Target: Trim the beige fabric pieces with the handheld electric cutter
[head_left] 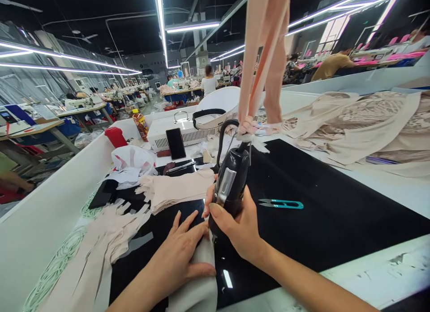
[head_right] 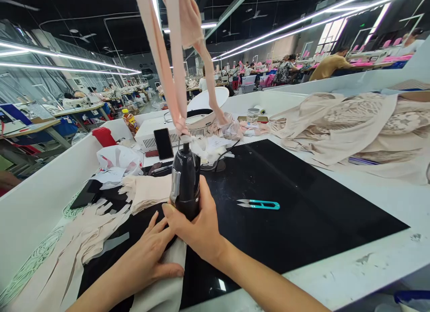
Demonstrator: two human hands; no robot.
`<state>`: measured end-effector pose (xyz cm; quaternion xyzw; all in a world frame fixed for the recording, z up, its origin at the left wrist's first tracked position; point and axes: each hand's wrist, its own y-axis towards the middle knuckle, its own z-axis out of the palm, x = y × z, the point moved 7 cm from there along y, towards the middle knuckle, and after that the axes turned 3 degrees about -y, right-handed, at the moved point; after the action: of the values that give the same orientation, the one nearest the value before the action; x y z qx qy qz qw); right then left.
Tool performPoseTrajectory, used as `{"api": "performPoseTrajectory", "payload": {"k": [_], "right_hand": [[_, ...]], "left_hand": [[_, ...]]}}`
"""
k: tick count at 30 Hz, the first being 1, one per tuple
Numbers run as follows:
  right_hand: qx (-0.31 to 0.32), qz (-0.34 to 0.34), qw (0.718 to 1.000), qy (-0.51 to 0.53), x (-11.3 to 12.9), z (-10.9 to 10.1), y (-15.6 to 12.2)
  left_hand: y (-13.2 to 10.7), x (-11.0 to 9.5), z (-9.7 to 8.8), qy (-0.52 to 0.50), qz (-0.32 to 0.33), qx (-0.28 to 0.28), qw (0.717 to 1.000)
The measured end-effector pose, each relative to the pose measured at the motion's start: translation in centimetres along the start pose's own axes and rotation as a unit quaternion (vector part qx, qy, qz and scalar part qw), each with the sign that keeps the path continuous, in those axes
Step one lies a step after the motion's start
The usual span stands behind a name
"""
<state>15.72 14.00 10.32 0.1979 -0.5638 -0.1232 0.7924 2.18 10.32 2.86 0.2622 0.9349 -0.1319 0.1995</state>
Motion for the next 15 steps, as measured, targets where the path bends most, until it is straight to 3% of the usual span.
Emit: {"api": "performPoseTrajectory", "payload": {"k": [15], "right_hand": [[0.025, 0.015, 1.0, -0.01, -0.8, 1.7, -1.0]], "left_hand": [[-0.3, -0.8, -0.5, -0.012, 0.034, -0.039, 0.999]]}}
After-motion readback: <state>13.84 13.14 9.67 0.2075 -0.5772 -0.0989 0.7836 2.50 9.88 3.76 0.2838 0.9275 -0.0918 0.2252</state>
